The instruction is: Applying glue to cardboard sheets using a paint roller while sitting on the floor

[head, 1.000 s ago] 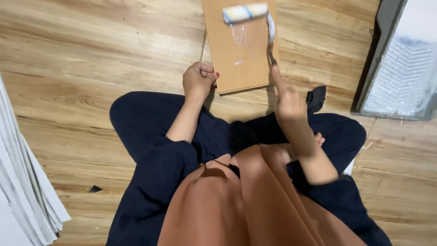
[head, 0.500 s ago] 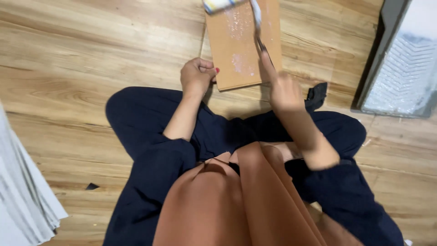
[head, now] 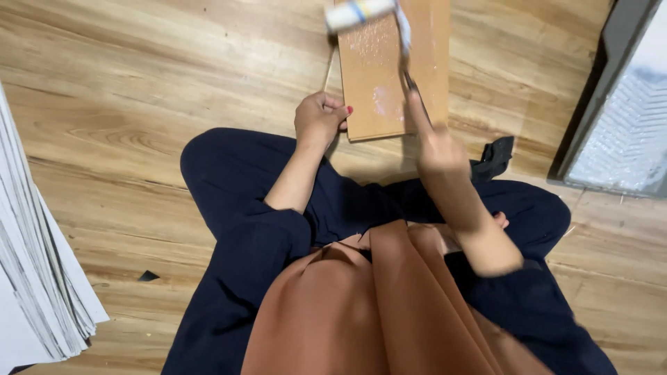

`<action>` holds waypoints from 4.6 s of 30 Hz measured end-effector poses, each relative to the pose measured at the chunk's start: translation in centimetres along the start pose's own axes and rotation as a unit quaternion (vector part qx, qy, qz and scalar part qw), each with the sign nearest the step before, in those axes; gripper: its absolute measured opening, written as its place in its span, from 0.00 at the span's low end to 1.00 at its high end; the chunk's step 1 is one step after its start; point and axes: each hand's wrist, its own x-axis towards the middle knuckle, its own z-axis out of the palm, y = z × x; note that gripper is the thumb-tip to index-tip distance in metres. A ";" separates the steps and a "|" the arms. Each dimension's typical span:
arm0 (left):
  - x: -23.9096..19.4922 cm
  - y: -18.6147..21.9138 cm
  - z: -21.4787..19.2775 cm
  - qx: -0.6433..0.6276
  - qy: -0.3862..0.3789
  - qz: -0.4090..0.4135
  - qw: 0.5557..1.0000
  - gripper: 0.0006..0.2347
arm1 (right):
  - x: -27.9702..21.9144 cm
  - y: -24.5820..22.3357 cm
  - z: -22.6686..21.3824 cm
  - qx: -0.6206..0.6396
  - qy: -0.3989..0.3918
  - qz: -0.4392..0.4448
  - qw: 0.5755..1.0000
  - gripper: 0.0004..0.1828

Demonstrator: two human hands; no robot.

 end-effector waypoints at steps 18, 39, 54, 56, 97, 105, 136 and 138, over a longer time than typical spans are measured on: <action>-0.1 0.0 -0.2 0.046 -0.009 0.005 0.999 0.05 | -7.1 7.1 -0.3 0.312 -0.333 0.146 0.878 0.39; -1.0 0.9 -0.5 -0.001 -0.015 0.023 1.000 0.03 | -4.8 8.1 3.4 0.318 -0.406 0.190 0.835 0.37; -0.5 0.5 -0.3 -0.021 -0.021 0.018 0.999 0.04 | -11.6 8.3 -6.9 0.229 -0.578 0.200 0.757 0.38; -0.5 0.4 -0.3 -0.025 -0.026 0.023 0.999 0.04 | -12.7 8.1 -3.3 0.225 -0.548 0.174 0.786 0.41; -2.4 5.9 -1.9 -0.137 -0.044 -0.132 0.981 0.22 | -5.8 4.1 -2.8 0.002 -0.208 -0.050 0.977 0.39; -2.6 6.8 -2.1 -0.139 -0.081 -0.085 0.983 0.51 | -9.8 5.2 -4.0 0.215 -0.522 0.069 0.823 0.44; -2.4 5.9 -2.3 -0.253 0.066 -0.072 0.963 0.46 | -12.8 4.7 -6.3 0.278 -0.471 0.068 0.834 0.47; -2.2 5.2 -1.6 -0.164 0.001 -0.076 0.983 0.30 | -14.5 5.9 -8.0 0.374 -0.367 0.147 0.839 0.36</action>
